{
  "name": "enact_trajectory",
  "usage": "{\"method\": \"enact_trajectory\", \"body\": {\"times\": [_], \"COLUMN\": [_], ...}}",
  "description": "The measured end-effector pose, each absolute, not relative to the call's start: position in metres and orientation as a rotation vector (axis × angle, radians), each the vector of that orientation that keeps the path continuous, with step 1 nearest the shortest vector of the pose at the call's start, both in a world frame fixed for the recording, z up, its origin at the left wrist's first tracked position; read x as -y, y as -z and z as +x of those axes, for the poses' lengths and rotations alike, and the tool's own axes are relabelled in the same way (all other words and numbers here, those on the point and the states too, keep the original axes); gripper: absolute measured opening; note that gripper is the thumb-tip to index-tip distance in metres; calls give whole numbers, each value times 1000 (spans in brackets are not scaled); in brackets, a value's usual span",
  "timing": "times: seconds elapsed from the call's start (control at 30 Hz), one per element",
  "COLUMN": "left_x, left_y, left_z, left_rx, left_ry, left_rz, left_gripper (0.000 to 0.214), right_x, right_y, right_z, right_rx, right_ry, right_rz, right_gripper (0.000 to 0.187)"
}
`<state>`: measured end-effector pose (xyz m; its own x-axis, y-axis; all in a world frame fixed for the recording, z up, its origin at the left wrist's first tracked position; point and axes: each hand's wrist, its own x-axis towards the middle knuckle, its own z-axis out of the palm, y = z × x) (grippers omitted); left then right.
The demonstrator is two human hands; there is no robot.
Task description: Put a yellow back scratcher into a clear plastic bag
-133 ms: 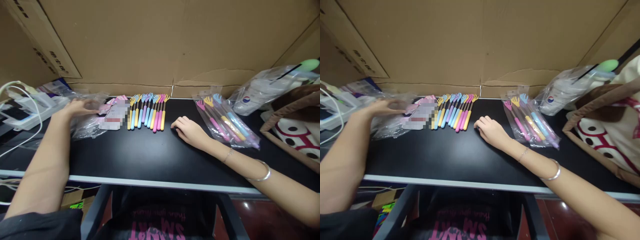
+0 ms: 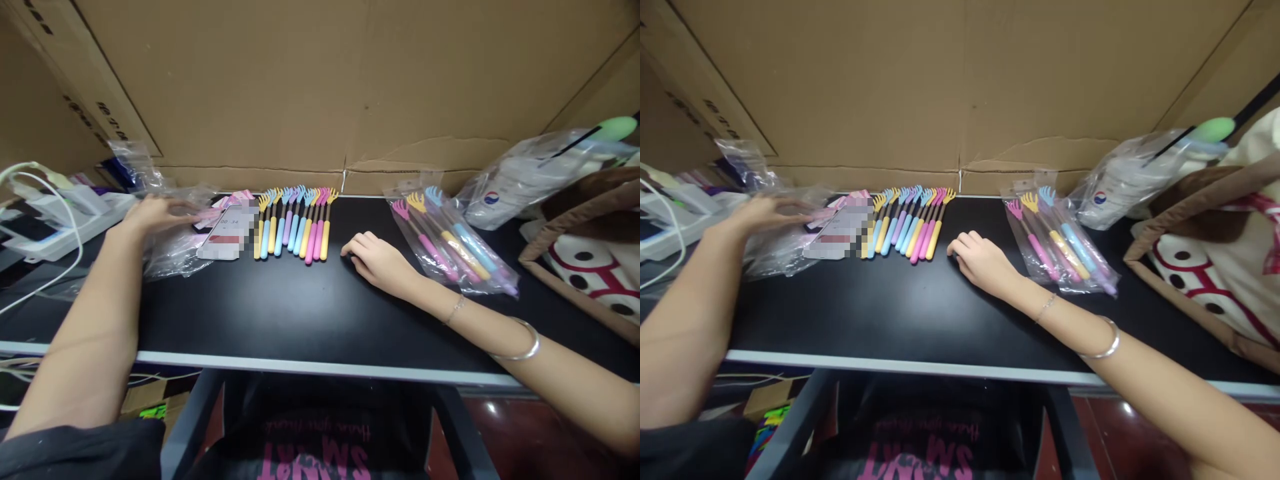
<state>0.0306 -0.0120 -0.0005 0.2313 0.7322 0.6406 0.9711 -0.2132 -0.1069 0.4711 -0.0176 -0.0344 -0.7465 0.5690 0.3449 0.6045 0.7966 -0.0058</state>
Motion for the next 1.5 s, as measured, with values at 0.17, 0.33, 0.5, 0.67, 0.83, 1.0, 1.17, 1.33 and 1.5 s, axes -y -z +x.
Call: {"method": "enact_trajectory", "body": {"times": [0.17, 0.33, 0.5, 0.67, 0.83, 1.0, 1.17, 1.33, 1.5], "left_x": [-10, -40, -9, 22, 18, 22, 29, 31, 30], "left_y": [-3, -22, -51, -52, -25, -4, 3, 4, 4], "left_z": [15, 11, 118, 210, 237, 240, 241, 242, 240], "left_rx": [1581, 1529, 1218, 871, 672, 622, 616, 621, 651], "left_ry": [726, 912, 984, 797, 714, 685, 687, 682, 647], "left_rz": [-1876, -1668, -1899, -2245, -2356, -2394, -2365, -2338, -2351], "left_gripper": [69, 78, 42, 29, 29, 26, 22, 18, 20], "right_x": [17, 18, 16, 2, -2, 10, 13, 17, 18], "right_y": [35, 33, 31, 28, 18, 12, 10, 2, 1], "right_z": [471, 470, 472, 480, 486, 481, 481, 483, 481], "right_rx": [2656, 2668, 2640, 2365, 1977, 1873, 1882, 1859, 1877], "right_ry": [164, 169, 25, -505, -1028, -1359, -1504, -1541, -1535], "right_rz": [-890, -892, -854, -904, -1005, -983, -898, -933, -976], "right_gripper": [20, 22, 22, 14, 30, 51, 55, 42, 33]}}
